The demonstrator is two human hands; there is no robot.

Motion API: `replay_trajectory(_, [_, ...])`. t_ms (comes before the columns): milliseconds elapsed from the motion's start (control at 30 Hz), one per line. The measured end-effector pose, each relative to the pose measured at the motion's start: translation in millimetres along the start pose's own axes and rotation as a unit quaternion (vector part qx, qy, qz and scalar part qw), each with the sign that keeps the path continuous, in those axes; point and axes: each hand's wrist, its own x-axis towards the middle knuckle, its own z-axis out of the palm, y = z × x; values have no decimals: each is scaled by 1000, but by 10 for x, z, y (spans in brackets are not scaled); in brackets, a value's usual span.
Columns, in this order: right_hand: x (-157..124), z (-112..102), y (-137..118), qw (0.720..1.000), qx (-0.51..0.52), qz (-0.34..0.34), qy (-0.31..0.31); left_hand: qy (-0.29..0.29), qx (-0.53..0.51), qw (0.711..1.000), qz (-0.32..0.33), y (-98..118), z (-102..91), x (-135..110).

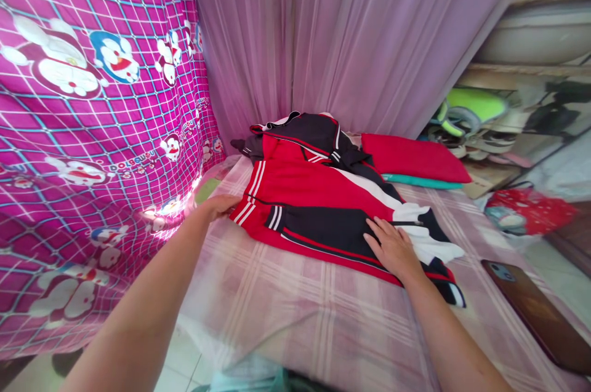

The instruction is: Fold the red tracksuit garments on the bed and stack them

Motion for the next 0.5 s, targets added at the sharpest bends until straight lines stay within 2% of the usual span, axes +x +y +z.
replay_trajectory(133, [-1, -18, -11, 1000, -6, -1, -6, -30, -30, 999, -2, -25, 13, 64])
replay_trajectory(333, [-2, -34, -28, 1000, -8, 2, -15, 29, 8, 1000, 8, -210, -32, 136])
replay_trajectory(500, [6, 4, 13, 1000, -8, 2, -16, 12, 55, 998, 21, -274, -13, 164])
